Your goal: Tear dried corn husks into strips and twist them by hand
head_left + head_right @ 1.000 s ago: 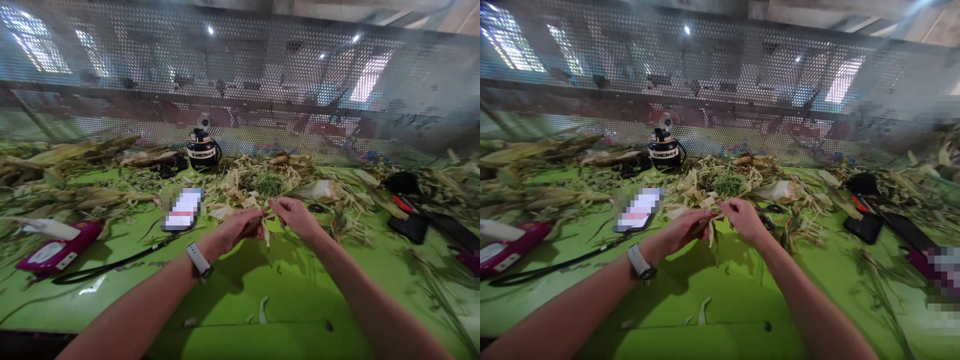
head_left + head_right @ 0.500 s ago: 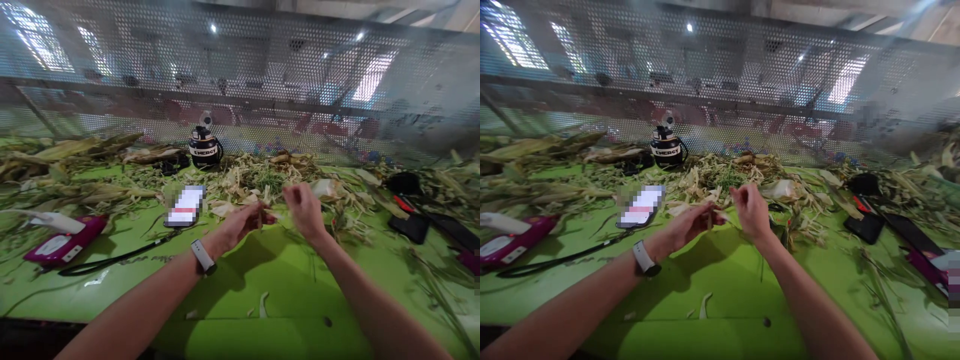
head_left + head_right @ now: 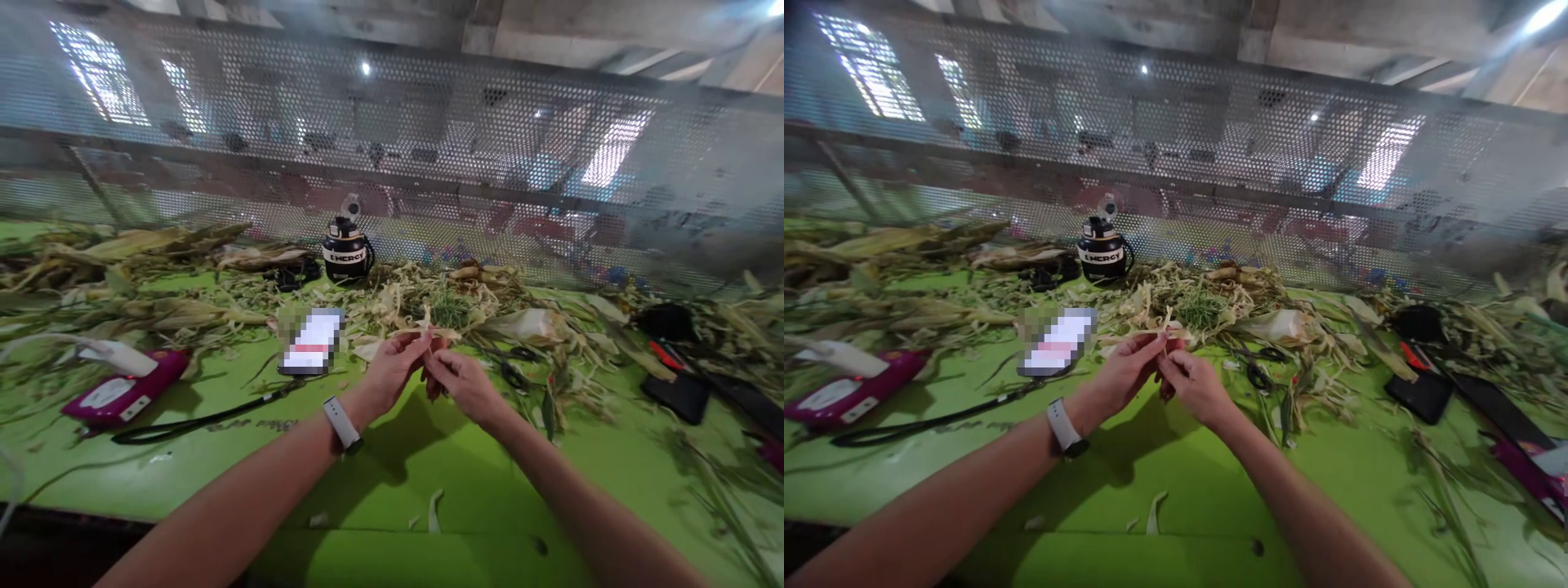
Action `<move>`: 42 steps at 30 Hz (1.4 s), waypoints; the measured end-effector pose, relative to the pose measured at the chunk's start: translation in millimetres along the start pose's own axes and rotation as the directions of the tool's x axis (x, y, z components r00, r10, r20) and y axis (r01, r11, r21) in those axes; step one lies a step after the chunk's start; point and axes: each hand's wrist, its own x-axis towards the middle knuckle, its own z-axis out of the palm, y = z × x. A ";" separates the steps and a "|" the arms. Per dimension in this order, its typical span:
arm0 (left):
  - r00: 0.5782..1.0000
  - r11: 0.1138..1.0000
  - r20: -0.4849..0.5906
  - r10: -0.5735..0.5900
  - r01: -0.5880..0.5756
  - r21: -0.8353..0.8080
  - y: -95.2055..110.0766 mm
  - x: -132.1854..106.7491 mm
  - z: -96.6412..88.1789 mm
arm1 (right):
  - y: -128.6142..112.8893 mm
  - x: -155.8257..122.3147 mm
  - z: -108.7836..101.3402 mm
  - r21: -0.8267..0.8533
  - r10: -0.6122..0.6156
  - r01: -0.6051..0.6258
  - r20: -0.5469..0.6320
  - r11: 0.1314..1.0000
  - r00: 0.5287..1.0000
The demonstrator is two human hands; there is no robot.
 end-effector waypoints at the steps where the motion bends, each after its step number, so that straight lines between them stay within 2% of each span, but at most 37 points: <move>1: 1.000 1.000 -0.018 0.015 -0.015 -0.001 1.6 0.5 0.0 | -1.4 0.2 -1.9 0.026 0.021 -0.021 0.009 0.999 1.000; 6: 0.997 1.000 -0.078 0.005 -0.006 -0.014 10.5 2.6 -2.6 | -9.2 0.3 -11.7 0.105 0.093 -0.094 0.015 0.990 0.996; 9: 1.000 1.000 -0.026 -0.011 0.012 0.028 16.2 3.3 -5.5 | -10.4 0.1 -15.2 0.107 0.100 -0.096 -0.032 0.990 0.994; 12: 0.994 0.982 0.104 -0.037 0.017 0.190 21.8 5.4 -9.8 | -10.0 0.0 -19.3 0.121 0.080 -0.061 -0.156 0.991 0.985; 14: 0.991 0.943 0.132 -0.036 -0.010 0.333 24.4 6.8 -12.5 | -9.3 0.2 -21.8 0.116 0.067 -0.041 -0.226 0.992 0.972; 18: 0.981 0.804 0.158 0.111 -0.182 0.566 25.7 6.4 -13.4 | -7.7 1.4 -25.1 0.102 0.069 -0.045 -0.243 0.994 0.968; 20: 0.972 0.783 0.164 0.167 -0.232 0.577 24.5 4.9 -11.9 | -7.4 2.0 -26.6 0.032 0.049 -0.043 -0.235 0.999 0.971; 23: 0.975 0.844 0.185 0.119 -0.198 0.498 20.7 3.9 -10.0 | -7.5 2.4 -28.2 -0.159 -0.077 0.042 -0.224 0.986 0.972; 26: 0.979 0.877 0.177 0.099 -0.170 0.450 17.4 4.0 -8.7 | -5.4 3.2 -26.8 -0.213 -0.147 0.112 -0.155 0.971 0.977; 29: 0.979 0.878 0.173 0.107 -0.175 0.446 16.8 3.1 -7.1 | -0.4 5.8 -23.7 -0.113 -0.109 0.088 -0.193 0.990 0.975; 34: 0.967 0.872 0.238 0.095 -0.196 0.450 17.8 1.7 -7.4 | 2.9 9.0 -21.6 0.181 0.001 0.040 -0.219 0.983 0.976; 38: 0.967 0.870 0.247 0.064 -0.175 0.461 16.7 2.6 -9.2 | -4.3 7.9 -19.4 0.413 0.111 -0.011 -0.220 0.911 0.969; 42: 0.975 0.903 0.218 0.037 -0.126 0.411 11.9 3.0 -8.5 | -10.8 7.3 -17.4 0.549 0.162 0.008 -0.261 0.836 0.952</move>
